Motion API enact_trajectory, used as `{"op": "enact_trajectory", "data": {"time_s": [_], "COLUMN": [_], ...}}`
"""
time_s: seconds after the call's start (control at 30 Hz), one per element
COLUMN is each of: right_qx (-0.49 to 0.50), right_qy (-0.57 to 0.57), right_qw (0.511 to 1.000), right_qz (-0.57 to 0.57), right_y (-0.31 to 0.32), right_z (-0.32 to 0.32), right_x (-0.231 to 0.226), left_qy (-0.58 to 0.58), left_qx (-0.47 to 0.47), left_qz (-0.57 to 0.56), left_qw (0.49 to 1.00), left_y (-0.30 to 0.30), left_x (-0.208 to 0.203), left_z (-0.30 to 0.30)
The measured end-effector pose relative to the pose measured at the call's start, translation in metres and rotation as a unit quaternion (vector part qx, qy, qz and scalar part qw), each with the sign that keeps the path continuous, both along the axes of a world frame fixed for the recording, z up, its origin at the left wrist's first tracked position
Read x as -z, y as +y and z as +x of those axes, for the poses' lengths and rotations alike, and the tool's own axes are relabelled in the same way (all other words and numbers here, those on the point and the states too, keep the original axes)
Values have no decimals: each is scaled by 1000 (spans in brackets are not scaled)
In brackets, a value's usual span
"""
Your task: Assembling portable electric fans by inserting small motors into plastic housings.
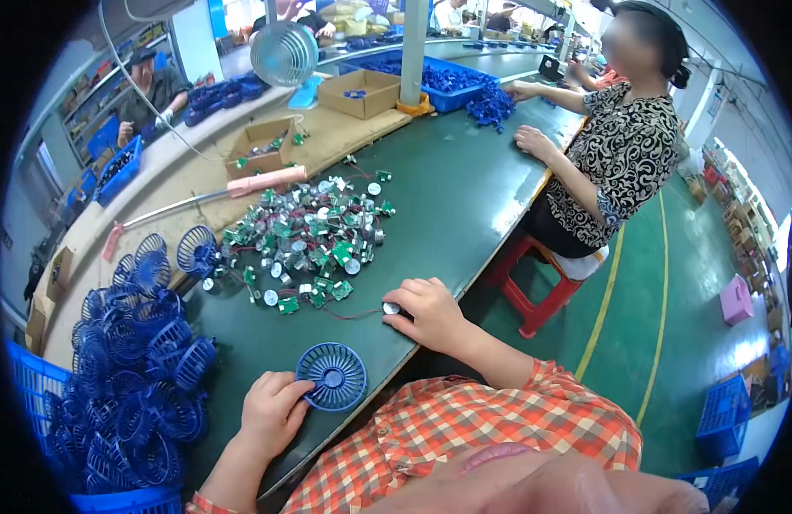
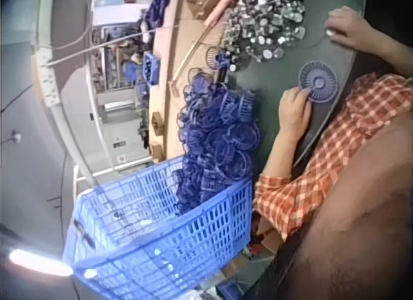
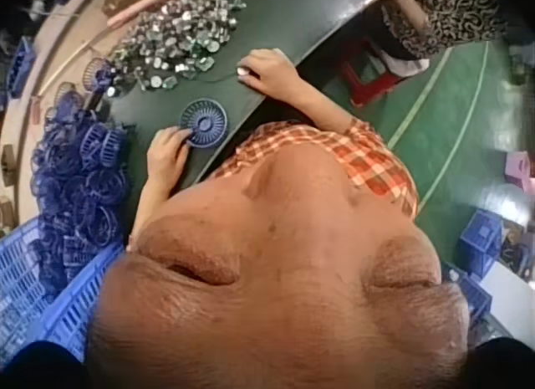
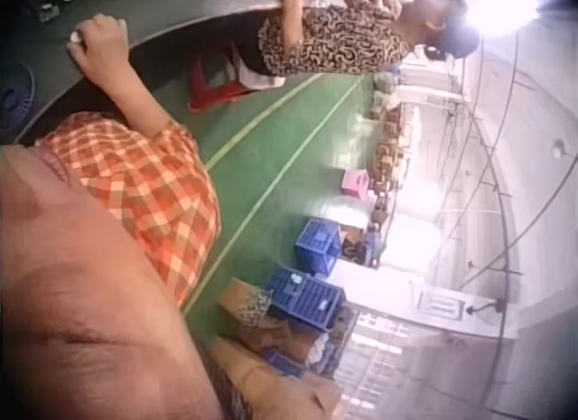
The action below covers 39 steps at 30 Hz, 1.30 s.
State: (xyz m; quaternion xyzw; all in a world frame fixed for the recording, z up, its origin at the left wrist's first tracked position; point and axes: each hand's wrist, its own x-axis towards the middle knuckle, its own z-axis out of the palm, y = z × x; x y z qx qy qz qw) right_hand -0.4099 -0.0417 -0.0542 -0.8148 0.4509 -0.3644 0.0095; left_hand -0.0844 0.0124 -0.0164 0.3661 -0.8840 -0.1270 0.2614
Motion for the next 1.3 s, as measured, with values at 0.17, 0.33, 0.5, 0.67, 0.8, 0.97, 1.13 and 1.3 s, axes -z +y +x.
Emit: {"op": "enact_trajectory", "data": {"time_s": [0.17,0.33,0.5,0.67,0.8,0.97,1.13,1.3], "right_qx": [6,3,-2,-9,-10,-11,-9,-7], "right_qy": [15,16,13,14,11,8,8,5], "right_qw": [999,999,998,996,996,996,997,997], "right_qz": [29,36,60,83,92,90,82,83], "right_y": [0,-5,-5,-4,-2,-2,-3,-3], "right_z": [2,1,0,0,-2,0,1,1], "right_x": [-3,-4,-8,-10,-13,-12,-11,-11], "left_qy": [38,64,67,76,70,70,76,68], "left_qx": [-9,-28,-14,-7,-2,1,3,-1], "left_qz": [30,51,98,87,79,72,71,88], "left_qw": [999,996,993,993,994,995,995,994], "left_y": [-5,-12,-16,-16,-18,-17,-18,-17], "left_x": [3,8,12,21,19,22,23,22], "left_z": [4,8,17,22,20,22,23,25]}}
